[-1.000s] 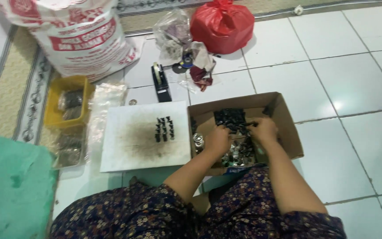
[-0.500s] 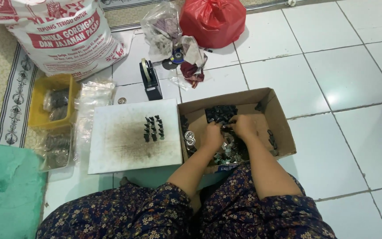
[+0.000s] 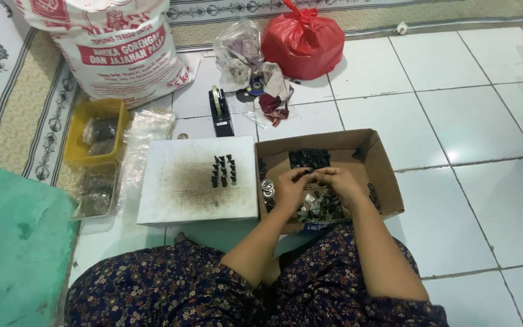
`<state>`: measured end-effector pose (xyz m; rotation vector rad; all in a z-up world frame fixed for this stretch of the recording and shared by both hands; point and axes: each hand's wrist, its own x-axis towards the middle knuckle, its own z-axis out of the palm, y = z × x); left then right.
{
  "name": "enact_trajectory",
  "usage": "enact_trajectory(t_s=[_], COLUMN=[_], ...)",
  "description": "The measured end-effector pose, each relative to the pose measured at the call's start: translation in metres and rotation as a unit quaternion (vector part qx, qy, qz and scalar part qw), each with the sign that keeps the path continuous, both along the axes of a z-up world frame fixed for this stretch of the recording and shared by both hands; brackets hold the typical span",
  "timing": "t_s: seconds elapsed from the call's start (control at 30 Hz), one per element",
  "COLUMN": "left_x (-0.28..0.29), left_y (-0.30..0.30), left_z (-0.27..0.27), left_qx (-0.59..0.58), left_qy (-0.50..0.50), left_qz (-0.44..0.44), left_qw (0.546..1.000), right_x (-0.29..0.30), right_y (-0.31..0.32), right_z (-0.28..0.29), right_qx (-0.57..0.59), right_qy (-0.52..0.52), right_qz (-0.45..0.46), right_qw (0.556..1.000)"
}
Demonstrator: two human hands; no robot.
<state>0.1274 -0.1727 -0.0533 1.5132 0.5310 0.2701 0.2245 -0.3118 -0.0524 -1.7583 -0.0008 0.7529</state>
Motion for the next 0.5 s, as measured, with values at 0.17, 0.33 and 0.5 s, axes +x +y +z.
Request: enact_trajectory(t_s=[0.17,0.33,0.5], left_x=[-0.008,-0.019,-0.031], left_y=[0.009,0.017,0.018], left_z=[0.003,0.01,0.014], left_qx=[0.075,0.169,0.176], left_qy=[-0.024,-0.03,-0.029], left_qz=[-0.013,-0.033,-0.061], left_qw=[0.997,0.985,0.982], right_x=[-0.014,-0.019,-0.028], right_y=[0.008,0.018,0.017], right_z=[0.003,-0.014,-0.014], right_qx=[-0.01,-0.022,0.024], right_qy=[-0.186,-0.257,-0.196], right_qz=[-0.027,0.004,-0.006], right_qw=[0.982,0.966,0.98])
